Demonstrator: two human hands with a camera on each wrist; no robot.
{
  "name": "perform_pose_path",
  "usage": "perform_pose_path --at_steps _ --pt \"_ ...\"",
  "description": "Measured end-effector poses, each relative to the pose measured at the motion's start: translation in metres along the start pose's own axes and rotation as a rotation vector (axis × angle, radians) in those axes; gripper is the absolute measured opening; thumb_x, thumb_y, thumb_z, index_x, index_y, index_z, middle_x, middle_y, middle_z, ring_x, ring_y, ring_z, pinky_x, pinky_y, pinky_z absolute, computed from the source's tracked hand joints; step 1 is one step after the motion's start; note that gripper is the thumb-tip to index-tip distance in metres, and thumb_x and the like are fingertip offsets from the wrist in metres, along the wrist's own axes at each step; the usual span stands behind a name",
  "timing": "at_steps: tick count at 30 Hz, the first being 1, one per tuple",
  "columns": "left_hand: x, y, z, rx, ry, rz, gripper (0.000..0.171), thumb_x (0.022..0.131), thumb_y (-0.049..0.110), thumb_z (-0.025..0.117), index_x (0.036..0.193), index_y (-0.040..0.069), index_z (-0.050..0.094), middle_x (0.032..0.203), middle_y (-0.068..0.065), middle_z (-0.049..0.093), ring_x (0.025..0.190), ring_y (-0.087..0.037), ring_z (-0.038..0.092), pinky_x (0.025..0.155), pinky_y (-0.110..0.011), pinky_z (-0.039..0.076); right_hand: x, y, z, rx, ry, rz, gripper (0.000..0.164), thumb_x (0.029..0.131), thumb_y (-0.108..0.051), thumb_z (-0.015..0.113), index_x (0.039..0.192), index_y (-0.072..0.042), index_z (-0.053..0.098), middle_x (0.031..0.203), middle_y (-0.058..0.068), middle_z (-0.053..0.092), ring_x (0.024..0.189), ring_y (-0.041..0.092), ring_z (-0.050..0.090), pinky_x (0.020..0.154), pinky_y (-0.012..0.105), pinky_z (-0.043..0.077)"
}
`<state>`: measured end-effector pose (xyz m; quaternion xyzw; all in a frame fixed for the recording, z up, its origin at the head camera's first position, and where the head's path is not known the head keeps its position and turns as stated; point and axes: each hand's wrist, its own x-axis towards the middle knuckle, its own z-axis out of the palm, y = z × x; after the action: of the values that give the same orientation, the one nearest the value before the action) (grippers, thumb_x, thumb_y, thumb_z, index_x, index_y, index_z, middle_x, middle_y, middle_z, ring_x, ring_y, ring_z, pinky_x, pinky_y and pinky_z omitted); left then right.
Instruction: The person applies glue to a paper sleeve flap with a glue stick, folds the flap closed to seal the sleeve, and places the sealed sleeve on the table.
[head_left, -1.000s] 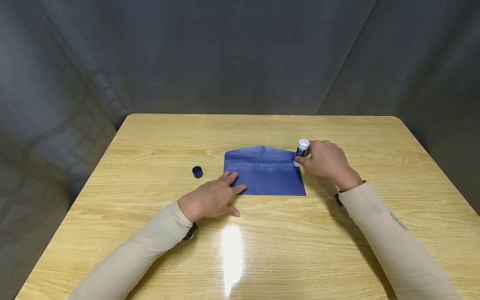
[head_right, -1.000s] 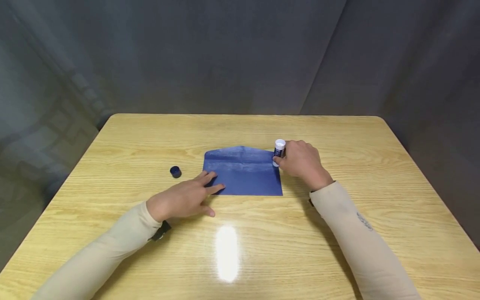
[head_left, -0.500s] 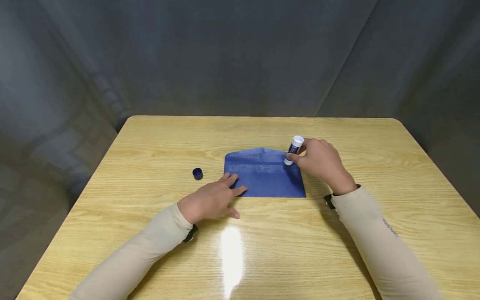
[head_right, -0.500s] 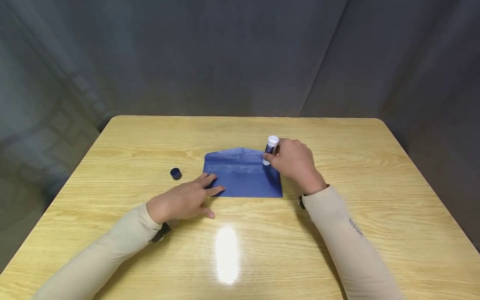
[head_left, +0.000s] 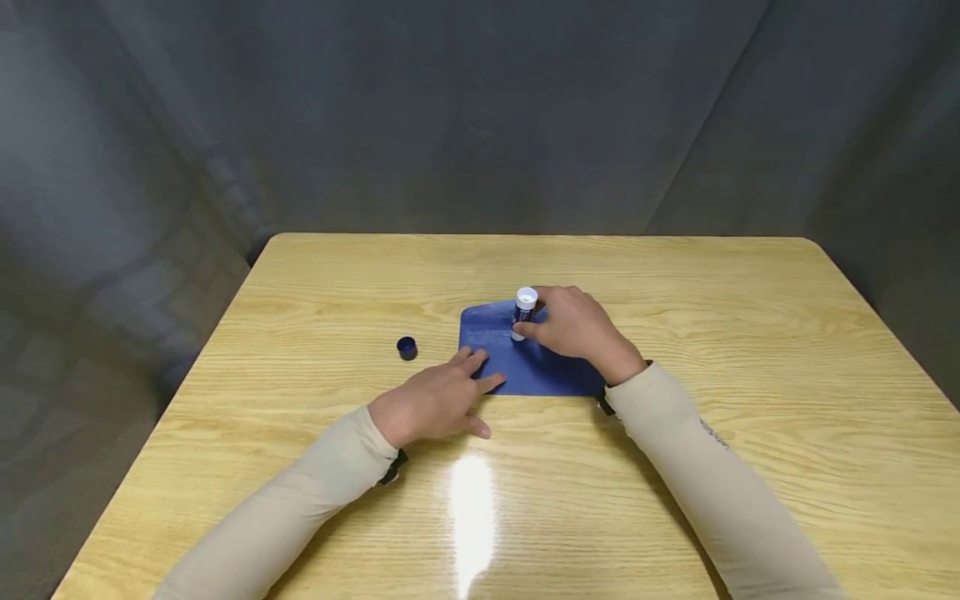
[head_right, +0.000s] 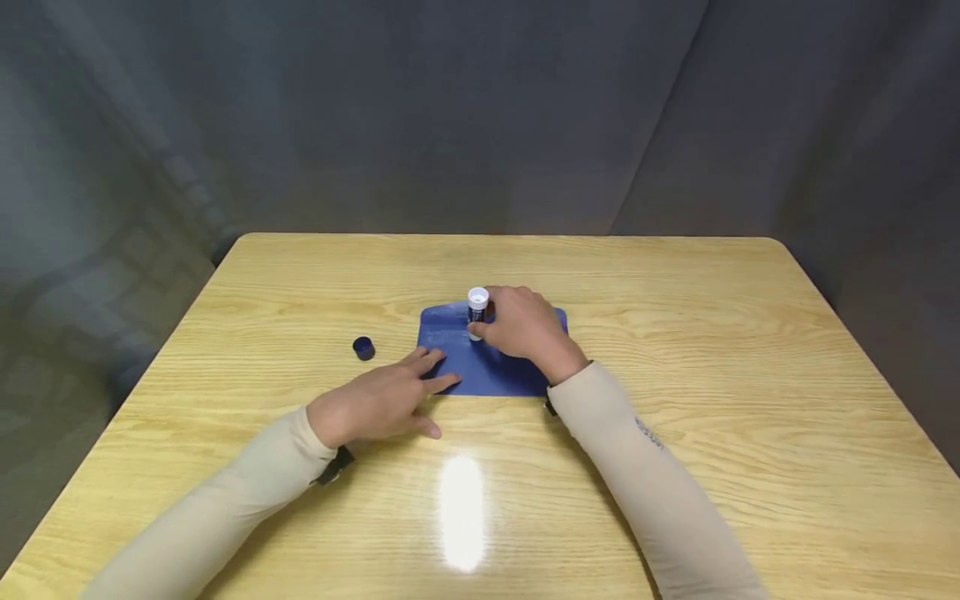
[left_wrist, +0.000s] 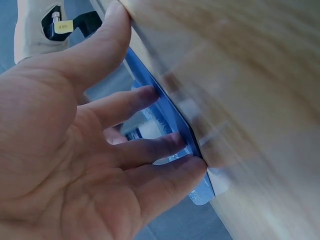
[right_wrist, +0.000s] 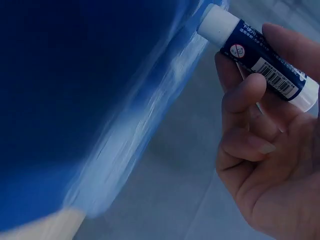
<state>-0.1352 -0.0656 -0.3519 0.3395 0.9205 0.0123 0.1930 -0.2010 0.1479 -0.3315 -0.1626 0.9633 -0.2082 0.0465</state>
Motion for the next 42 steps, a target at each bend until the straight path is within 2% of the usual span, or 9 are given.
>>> perform_pose_path --at_steps 7,13,17,26,37,42 --pt "-0.002 -0.001 -0.001 -0.018 0.011 0.008 0.077 0.091 0.053 0.062 0.155 0.019 0.037 0.165 -0.02 0.017 0.153 -0.04 0.016 0.121 -0.047 0.03 0.018 -0.032 0.016 0.054 -0.027 -0.011 0.029 0.092 -0.04 0.07 0.11 -0.017 0.068 0.108 0.005 0.071 0.085 0.022 0.064 0.077 0.04 0.051" --pt "-0.003 -0.002 0.0 -0.014 0.033 0.029 0.076 0.091 0.052 0.063 0.154 0.016 0.039 0.164 -0.021 0.02 0.153 -0.039 0.017 0.121 -0.046 0.031 0.028 -0.047 0.029 0.016 -0.064 0.021 0.029 0.091 -0.044 0.07 0.103 -0.018 0.067 0.092 0.001 0.069 0.079 0.02 0.063 0.07 0.037 0.049" --pt "-0.003 -0.001 0.0 -0.001 0.025 0.025 0.077 0.091 0.052 0.063 0.154 0.016 0.039 0.165 -0.02 0.019 0.153 -0.037 0.016 0.121 -0.045 0.031 0.029 -0.048 0.031 0.014 -0.075 0.042 0.034 0.09 -0.05 0.069 0.102 -0.019 0.065 0.087 0.0 0.066 0.077 0.02 0.062 0.068 0.036 0.047" --pt "-0.004 -0.003 -0.001 0.016 0.019 0.024 0.077 0.091 0.052 0.062 0.154 0.016 0.039 0.165 -0.02 0.019 0.153 -0.037 0.016 0.12 -0.045 0.032 0.027 -0.051 0.034 0.022 -0.03 0.022 0.032 0.092 -0.046 0.069 0.109 -0.019 0.064 0.09 0.0 0.066 0.081 0.021 0.062 0.069 0.038 0.049" --pt "-0.003 -0.002 -0.002 0.0 0.002 0.028 0.077 0.091 0.053 0.062 0.155 0.018 0.037 0.165 -0.022 0.015 0.153 -0.041 0.016 0.12 -0.046 0.033 0.024 -0.05 0.029 -0.008 -0.078 0.069 0.03 0.096 -0.041 0.064 0.112 -0.015 0.064 0.102 0.005 0.068 0.09 0.025 0.065 0.08 0.042 0.052" --pt "-0.002 -0.001 -0.004 -0.002 -0.019 0.023 0.077 0.092 0.054 0.06 0.156 0.019 0.034 0.166 -0.021 0.013 0.152 -0.042 0.015 0.12 -0.047 0.033 0.022 -0.045 0.023 -0.022 -0.078 0.095 0.028 0.096 -0.039 0.065 0.106 -0.013 0.063 0.097 0.006 0.066 0.084 0.026 0.062 0.076 0.041 0.049"
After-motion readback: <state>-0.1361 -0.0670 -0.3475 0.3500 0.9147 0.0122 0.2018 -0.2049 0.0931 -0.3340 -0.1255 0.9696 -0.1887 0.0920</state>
